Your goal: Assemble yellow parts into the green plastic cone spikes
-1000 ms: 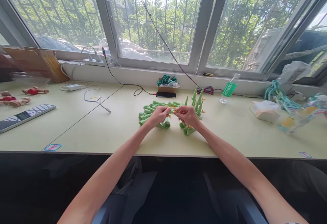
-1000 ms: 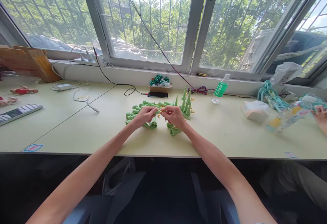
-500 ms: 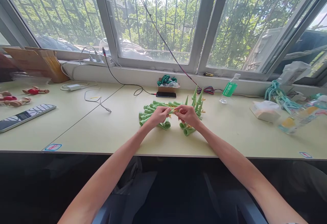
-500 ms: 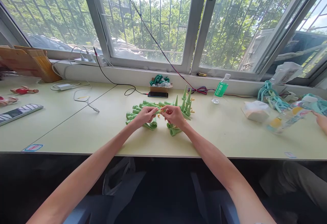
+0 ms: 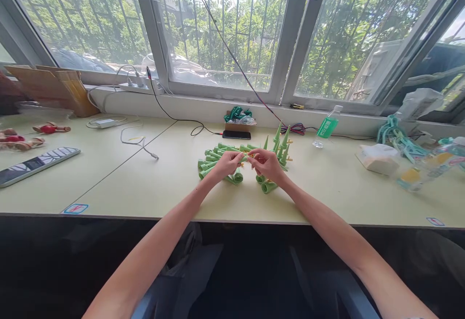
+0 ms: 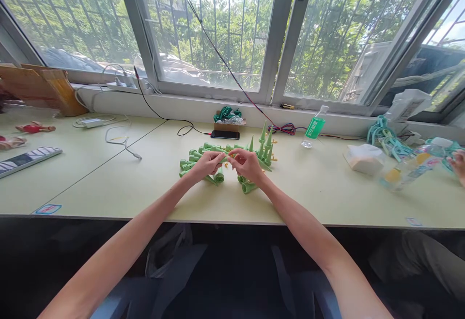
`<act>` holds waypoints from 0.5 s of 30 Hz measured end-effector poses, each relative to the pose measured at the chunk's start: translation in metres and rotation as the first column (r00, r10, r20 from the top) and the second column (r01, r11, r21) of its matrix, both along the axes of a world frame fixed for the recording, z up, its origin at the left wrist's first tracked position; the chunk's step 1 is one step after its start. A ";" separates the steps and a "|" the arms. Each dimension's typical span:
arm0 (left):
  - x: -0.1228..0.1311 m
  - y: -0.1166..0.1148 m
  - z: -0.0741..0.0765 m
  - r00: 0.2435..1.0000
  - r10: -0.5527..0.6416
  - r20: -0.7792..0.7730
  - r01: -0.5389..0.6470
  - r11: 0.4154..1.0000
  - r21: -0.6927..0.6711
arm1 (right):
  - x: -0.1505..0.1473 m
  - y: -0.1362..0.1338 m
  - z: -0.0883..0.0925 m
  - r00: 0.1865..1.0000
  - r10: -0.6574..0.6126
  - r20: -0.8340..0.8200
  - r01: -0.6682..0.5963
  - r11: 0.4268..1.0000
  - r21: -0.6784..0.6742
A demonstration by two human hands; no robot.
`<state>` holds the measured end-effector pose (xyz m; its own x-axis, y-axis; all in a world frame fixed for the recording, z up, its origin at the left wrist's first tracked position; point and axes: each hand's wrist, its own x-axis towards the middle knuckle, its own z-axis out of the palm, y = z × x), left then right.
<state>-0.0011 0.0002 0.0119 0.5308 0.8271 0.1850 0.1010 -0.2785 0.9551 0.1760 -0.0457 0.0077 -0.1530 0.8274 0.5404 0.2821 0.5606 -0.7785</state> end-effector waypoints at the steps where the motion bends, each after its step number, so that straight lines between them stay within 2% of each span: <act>1: 0.000 0.000 0.000 1.000 0.001 -0.003 -0.001 1.000 0.005 | 0.000 0.000 0.000 1.000 0.011 -0.003 -0.011 1.000 -0.006; 15: 0.000 0.000 -0.002 0.999 0.017 -0.041 -0.015 0.999 0.046 | -0.001 -0.002 0.001 0.996 0.070 -0.047 -0.072 0.996 -0.055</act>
<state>-0.0012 0.0006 0.0101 0.5259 0.8264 0.2012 0.1450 -0.3202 0.9362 0.1747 -0.0474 0.0083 -0.1890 0.8445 0.5010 0.2071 0.5330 -0.8204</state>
